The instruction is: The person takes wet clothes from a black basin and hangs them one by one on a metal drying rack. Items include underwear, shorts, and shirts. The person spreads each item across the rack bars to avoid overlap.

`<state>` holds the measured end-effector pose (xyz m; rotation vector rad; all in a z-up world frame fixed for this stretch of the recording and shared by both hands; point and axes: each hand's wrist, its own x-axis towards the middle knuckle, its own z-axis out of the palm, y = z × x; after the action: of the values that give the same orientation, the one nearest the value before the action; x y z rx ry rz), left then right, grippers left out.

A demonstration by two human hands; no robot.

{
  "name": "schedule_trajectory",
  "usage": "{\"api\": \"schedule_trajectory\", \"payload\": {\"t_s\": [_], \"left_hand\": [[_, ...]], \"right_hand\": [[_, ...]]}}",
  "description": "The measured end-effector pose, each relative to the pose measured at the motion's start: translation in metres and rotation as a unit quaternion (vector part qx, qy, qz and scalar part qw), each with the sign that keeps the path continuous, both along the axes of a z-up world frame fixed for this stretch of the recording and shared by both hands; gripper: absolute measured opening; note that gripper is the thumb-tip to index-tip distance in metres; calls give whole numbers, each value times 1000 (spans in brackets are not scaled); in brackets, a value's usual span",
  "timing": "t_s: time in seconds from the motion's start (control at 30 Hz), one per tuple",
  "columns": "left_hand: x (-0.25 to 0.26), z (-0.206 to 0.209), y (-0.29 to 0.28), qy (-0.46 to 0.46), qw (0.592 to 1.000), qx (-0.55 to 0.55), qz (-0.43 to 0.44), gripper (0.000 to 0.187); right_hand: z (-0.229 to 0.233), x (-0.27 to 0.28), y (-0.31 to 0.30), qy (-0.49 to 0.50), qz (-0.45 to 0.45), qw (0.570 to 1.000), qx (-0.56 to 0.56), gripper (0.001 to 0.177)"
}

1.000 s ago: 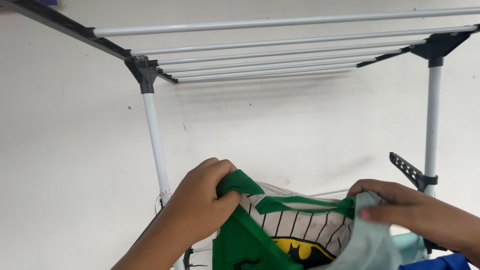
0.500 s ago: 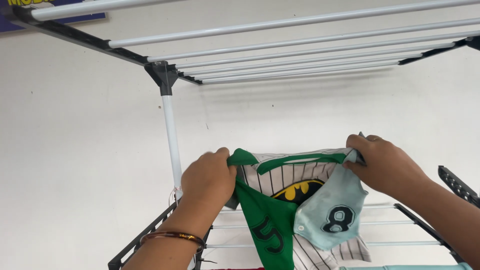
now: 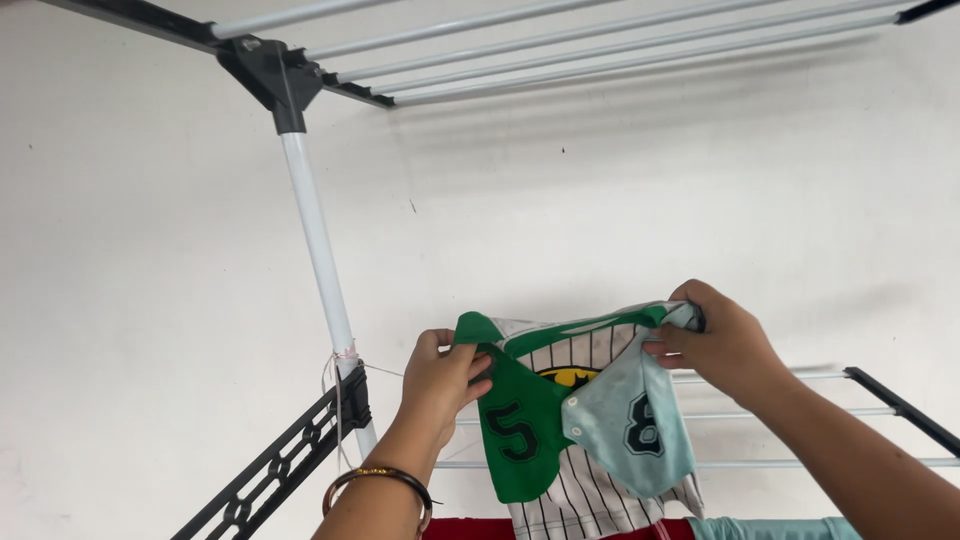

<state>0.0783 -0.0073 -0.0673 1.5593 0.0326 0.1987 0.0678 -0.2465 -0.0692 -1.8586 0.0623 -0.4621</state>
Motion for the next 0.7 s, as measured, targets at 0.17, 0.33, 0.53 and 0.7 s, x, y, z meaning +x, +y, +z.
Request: {"api": "schedule_trajectory", "payload": {"t_s": [0.17,0.33,0.53,0.7], "left_hand": [[6,-21,-1,-71,996,14,61,32],[47,-69,13,-72,995,52,52,23],[75,-122,6,-13,997,-63,49,25],[88,-144,17,-66,989,25,132,22]], "right_hand": [[-35,23,25,5,57,992,111,22],[-65,56,20,72,78,986,126,17],[-85,72,20,78,54,988,120,17],[-94,82,51,114,33,985,129,26]]}}
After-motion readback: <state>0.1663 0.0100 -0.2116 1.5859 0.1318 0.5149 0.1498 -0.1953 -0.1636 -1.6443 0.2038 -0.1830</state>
